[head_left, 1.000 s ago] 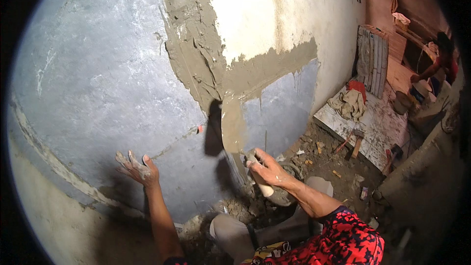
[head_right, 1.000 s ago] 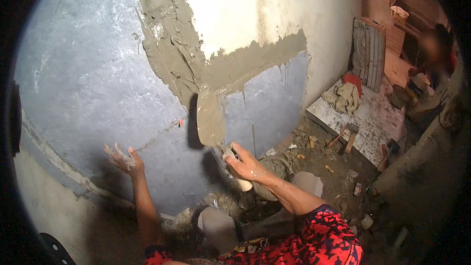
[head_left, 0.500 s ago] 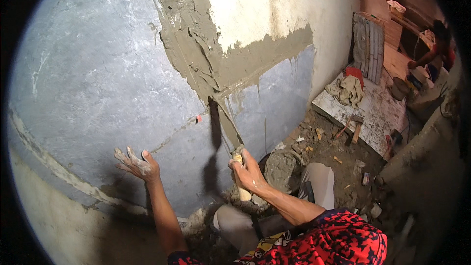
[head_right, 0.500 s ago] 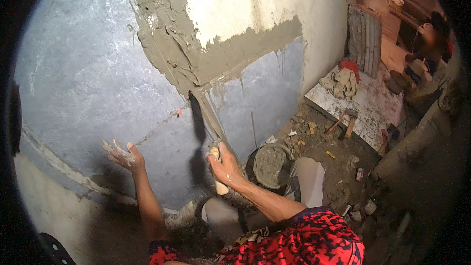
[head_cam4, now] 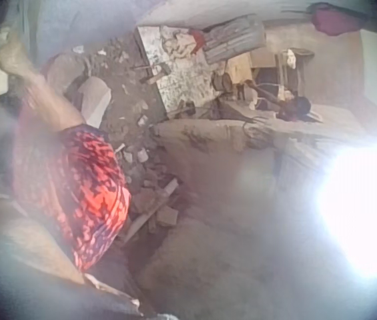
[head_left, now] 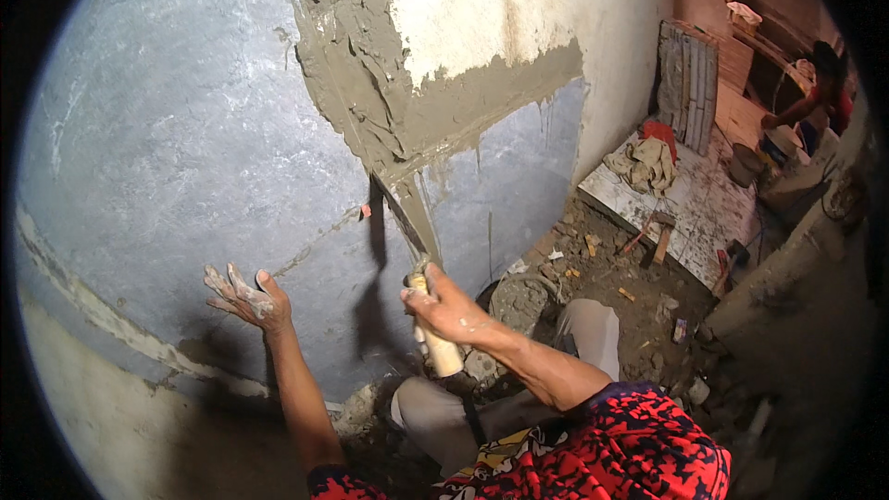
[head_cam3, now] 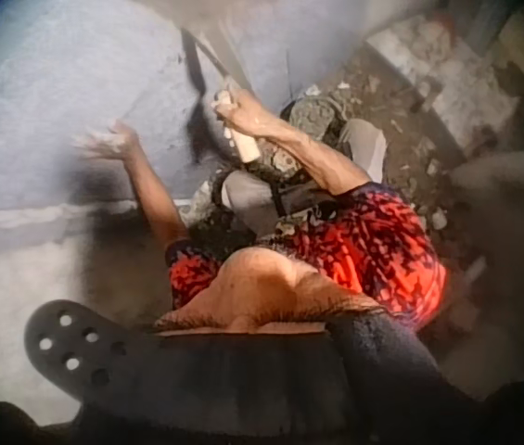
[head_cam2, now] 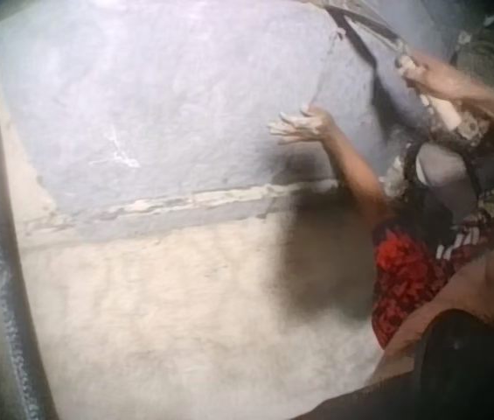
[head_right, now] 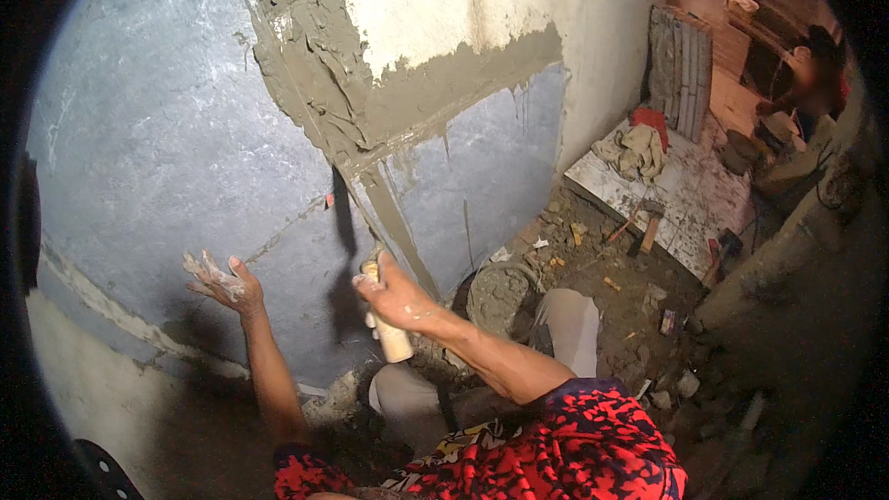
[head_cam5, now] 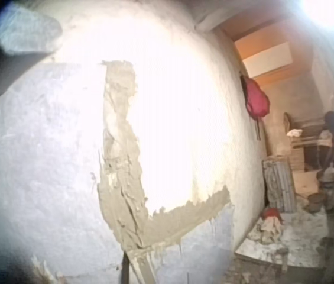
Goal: The person applies mortar to a wall and between tiles using a trowel, scooping mixture from a bucket and smoothing it into gaps.
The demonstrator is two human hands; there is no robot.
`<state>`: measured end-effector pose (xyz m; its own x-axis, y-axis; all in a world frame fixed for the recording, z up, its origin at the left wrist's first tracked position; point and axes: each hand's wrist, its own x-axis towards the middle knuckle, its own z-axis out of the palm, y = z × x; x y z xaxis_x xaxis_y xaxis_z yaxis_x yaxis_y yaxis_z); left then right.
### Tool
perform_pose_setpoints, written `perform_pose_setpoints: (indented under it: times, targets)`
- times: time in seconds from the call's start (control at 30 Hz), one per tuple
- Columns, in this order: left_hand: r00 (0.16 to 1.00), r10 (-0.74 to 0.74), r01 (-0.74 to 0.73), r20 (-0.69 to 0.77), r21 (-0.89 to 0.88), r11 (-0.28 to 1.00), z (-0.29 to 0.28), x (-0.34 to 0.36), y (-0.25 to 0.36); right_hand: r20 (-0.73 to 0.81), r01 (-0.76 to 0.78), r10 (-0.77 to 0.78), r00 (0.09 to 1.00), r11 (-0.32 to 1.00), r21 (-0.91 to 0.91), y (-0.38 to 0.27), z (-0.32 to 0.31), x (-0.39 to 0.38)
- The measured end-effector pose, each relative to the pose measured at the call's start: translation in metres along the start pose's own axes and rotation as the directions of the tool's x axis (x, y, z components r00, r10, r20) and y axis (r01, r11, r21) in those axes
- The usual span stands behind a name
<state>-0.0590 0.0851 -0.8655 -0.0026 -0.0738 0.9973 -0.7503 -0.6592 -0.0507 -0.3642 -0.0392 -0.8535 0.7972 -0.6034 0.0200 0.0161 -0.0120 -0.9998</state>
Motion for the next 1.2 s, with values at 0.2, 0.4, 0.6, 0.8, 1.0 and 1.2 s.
perform_pose_setpoints:
  times: [0.2,0.4,0.6,0.8,1.0,1.2]
  targets:
    - [0.999,-0.023,0.024,0.03,-0.026,0.999,-0.006,0.003,-0.002,0.18,-0.014,-0.029,0.983,0.973,0.228,-0.009,-0.053,-0.021]
    - [1.0,-0.008,0.008,0.011,-0.009,1.0,-0.003,0.0,0.005,-0.009,-0.038,0.04,0.999,0.98,0.193,-0.003,-0.013,0.003]
    - [1.0,0.001,-0.001,0.001,-0.019,1.0,-0.007,0.004,0.002,0.033,0.029,-0.039,0.999,0.963,0.269,0.016,-0.011,-0.011]
    - [0.998,-0.058,0.059,0.035,-0.026,0.998,-0.007,0.002,0.004,-0.163,0.322,-0.311,0.936,0.946,0.044,0.014,-0.006,0.041]
    - [0.999,-0.012,0.012,0.03,-0.002,1.0,-0.002,-0.003,-0.003,-0.266,0.526,-0.579,0.771,0.814,-0.247,0.008,0.023,0.092]
    - [0.999,-0.011,0.01,0.042,0.01,1.0,-0.002,-0.002,0.0,-0.015,0.317,-0.319,0.948,0.935,0.157,0.016,0.015,0.092]
